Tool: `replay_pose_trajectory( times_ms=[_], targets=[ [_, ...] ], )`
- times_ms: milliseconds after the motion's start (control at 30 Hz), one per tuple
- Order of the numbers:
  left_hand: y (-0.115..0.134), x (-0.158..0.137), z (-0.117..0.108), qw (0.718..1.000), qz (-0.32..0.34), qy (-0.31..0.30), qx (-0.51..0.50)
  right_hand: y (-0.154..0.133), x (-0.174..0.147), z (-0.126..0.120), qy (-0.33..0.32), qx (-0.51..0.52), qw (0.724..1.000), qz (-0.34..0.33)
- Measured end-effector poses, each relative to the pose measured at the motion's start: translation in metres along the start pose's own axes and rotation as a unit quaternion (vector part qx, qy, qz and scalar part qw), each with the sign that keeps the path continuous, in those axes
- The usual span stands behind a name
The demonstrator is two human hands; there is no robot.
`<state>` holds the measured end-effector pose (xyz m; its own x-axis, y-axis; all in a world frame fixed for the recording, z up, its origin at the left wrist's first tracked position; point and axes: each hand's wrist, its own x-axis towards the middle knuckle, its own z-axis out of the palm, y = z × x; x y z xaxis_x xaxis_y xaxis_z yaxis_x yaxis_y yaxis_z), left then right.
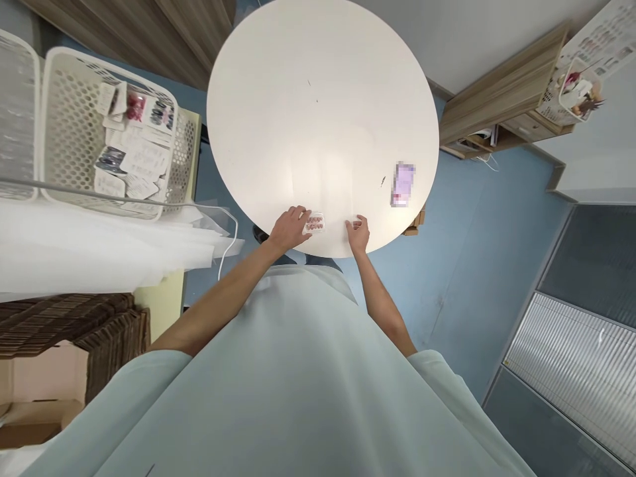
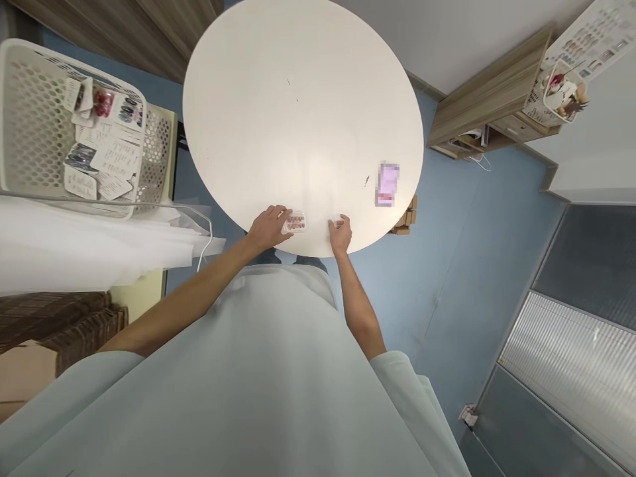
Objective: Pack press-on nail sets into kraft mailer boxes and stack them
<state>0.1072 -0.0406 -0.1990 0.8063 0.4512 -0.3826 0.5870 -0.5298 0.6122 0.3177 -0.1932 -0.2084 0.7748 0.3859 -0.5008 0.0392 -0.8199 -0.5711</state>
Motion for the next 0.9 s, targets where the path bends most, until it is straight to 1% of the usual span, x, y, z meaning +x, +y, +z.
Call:
replay_pose_trajectory(
  times_ms=[67, 167, 333, 433, 500, 600, 733, 833, 900],
  targets=[
    [0.002, 0.007, 0.007, 1.0, 0.0, -0.007, 0.004, 0.004, -0.006, -0.003, -0.004, -0.008, 1.0, 0.007],
    [0.002, 0.013, 0.017, 1.0, -0.018, -0.009, 0.006, 0.006, -0.013, -0.009, -0.017, -0.017, 1.0, 0.019],
    [0.001, 0.013, 0.022, 0.999, -0.029, -0.009, 0.022, 0.006, -0.022, -0.016, -0.041, -0.014, 0.999, 0.021],
    [0.002, 0.012, 0.022, 0.999, -0.025, -0.011, 0.036, 0.003, -0.028, -0.017, -0.048, -0.008, 0.999, 0.002],
    [0.004, 0.013, 0.021, 0.999, -0.027, -0.009, 0.041, -0.001, -0.034, -0.015, -0.053, -0.008, 0.998, -0.032],
    [0.007, 0.013, 0.021, 0.998, -0.039, -0.012, 0.044, -0.011, -0.045, -0.007, -0.084, -0.03, 0.991, -0.104],
    [0.009, 0.006, 0.018, 0.997, -0.071, -0.008, 0.027, -0.027, -0.058, 0.015, -0.138, -0.096, 0.969, -0.183],
    [0.006, -0.004, 0.015, 0.991, -0.132, 0.027, -0.018, -0.036, -0.062, 0.035, -0.161, -0.14, 0.953, -0.216],
    [0.003, -0.01, 0.013, 0.98, -0.181, 0.042, -0.063, -0.04, -0.061, 0.048, -0.173, -0.162, 0.945, -0.226]
  ],
)
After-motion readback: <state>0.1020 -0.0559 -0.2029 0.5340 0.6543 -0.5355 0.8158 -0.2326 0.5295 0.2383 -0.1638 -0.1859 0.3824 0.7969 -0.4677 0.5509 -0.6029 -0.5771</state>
